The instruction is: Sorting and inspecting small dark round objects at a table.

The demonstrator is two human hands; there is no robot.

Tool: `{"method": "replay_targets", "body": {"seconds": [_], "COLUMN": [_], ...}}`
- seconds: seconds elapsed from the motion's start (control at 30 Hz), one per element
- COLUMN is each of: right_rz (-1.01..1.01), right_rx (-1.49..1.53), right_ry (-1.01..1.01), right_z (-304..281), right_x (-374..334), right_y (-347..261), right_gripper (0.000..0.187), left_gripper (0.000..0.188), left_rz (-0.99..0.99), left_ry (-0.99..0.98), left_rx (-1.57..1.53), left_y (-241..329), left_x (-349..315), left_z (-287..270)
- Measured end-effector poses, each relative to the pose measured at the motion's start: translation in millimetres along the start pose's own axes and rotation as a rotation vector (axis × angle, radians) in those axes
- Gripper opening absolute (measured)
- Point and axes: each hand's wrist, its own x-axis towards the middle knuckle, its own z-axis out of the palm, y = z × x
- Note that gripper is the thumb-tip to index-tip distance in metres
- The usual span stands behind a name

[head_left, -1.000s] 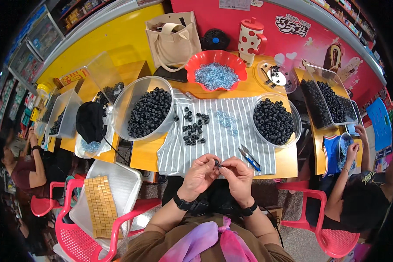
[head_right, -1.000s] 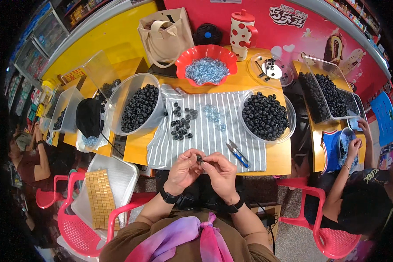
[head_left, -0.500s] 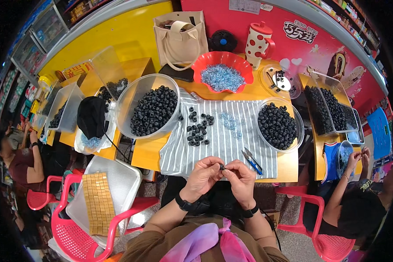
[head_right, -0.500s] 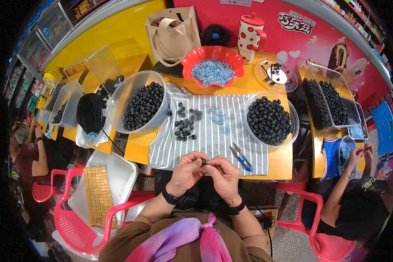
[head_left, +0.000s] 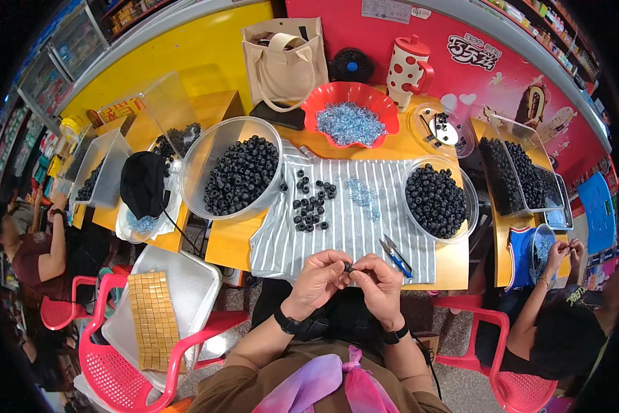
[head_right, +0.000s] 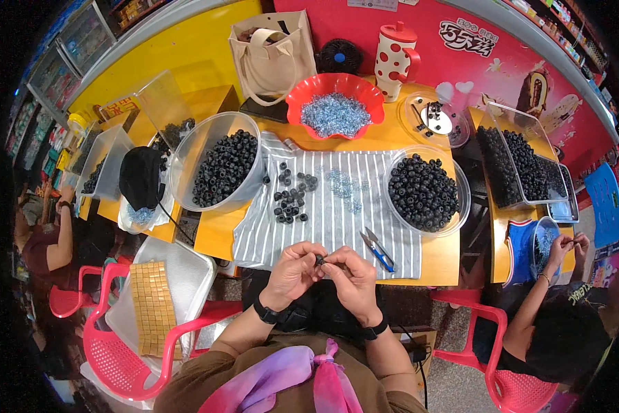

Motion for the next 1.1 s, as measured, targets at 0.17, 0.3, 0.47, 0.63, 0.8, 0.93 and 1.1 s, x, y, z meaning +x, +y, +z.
{"method": "replay_targets", "body": {"seconds": [0.17, 0.3, 0.47, 0.63, 0.8, 0.93, 1.1], "right_rz": [-0.074, -0.174, -0.134, -0.042, -0.021, -0.136, -0.302], "right_rx": [-0.236, -0.428, -0.372, -0.147, -0.164, -0.340, -0.585], "right_ry": [0.000, 0.009, 0.002, -0.008, -0.006, -0.072, -0.090], "right_z": [0.7, 0.3, -1.1, -3.4, -5.1, -12.1, -27.2], "right_x": [3.0, 2.4, 0.9, 0.0, 1.0, 5.9, 16.2], "right_y": [-9.1, -10.4, -7.5, -2.2, 0.1, -4.9, 3.3], "right_gripper": [0.006, 0.007, 0.006, 0.004, 0.004, 0.008, 0.012], "left_gripper": [0.022, 0.021, 0.020, 0.019, 0.017, 0.015, 0.010], "left_rz": [0.027, 0.041, 0.040, 0.028, 0.049, 0.040, 0.099], "left_ry": [0.012, 0.007, 0.025, 0.015, 0.044, 0.041, -0.010], "left_rx": [0.017, 0.014, 0.025, 0.010, 0.069, 0.138, 0.632], "left_y": [-2.9, -1.3, 1.1, 1.8, 1.7, 10.0, 25.4], "left_x": [-0.5, -2.5, -3.8, -4.2, -3.9, -3.5, 11.0], "left_z": [-0.9, 2.0, 5.4, 6.5, 7.8, 13.6, 19.2]}}
